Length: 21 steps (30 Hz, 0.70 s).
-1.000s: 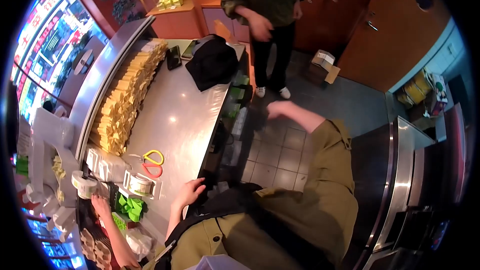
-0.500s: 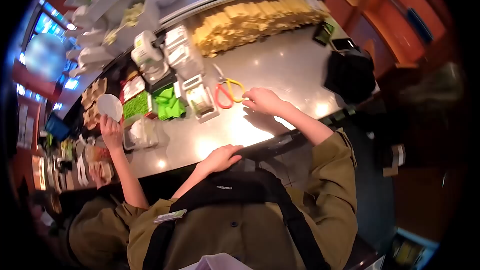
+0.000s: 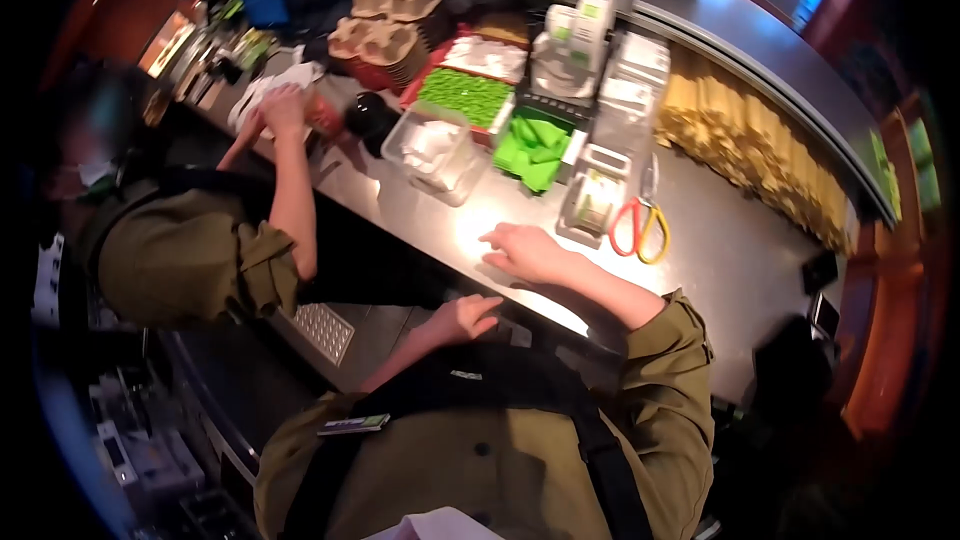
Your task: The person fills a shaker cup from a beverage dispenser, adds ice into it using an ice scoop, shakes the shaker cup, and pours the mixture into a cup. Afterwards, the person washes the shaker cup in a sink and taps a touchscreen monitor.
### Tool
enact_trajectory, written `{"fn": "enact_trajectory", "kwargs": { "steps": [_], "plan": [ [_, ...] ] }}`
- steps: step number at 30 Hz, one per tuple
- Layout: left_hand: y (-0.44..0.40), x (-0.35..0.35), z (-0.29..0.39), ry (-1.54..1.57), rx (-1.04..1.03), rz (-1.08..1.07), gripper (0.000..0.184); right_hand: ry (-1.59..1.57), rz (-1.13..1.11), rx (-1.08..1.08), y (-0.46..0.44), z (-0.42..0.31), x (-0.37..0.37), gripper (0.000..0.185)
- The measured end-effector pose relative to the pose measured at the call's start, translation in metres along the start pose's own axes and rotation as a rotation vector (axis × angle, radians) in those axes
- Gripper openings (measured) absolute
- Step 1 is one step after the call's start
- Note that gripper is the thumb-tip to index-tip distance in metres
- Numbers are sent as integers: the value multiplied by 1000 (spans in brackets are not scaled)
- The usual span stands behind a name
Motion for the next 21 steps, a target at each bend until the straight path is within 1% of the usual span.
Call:
{"fn": "enact_trajectory", "kwargs": {
  "steps": [2, 3, 4, 6, 10, 12, 13, 16, 18, 20, 21],
  "plan": [
    [15, -5, -16, -54, 94, 43, 40, -17, -124, 54, -17, -14, -22, 34],
    [21, -8, -22, -97, 210, -30, 40, -29, -207, 73, -24, -22, -31, 35],
    [29, -11, -28, -111, 212, -38, 41, -59, -256, 88, -30, -26, -43, 36],
    [47, -10, -28, -121, 238, -77, 41, -55, -265, 162, -38, -37, -63, 37],
    [78, -19, -38, -7, 234, -63, 41, -14, -392, 157, -42, -61, -82, 39],
    [86, -22, -43, -3, 211, -78, 41, -6, -370, 110, -39, -70, -83, 39],
    [91, -14, -33, -28, 258, -125, 40, 2, -352, 82, -35, -73, -85, 39],
    [119, -3, -27, -29, 122, -32, 40, 30, -311, -34, -21, -90, -95, 39],
    [148, -2, -38, -1, 124, -32, 39, 78, -347, -80, -16, -116, -113, 39],
    [184, -7, -60, 21, 102, 17, 38, 34, -311, 14, -17, -147, -153, 40],
    [209, 1, -61, 18, 115, 28, 37, -21, -356, 40, -21, -172, -170, 40]
  ]
}}
Point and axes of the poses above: each hand's wrist, its own y-axis away from the middle knuckle, its own x-axis out of the back of the hand, z = x × y, the point moved 5 cm from there along -y, towards the middle knuckle, and after that the axes turned 10 degrees about y, right-handed, at the moved point
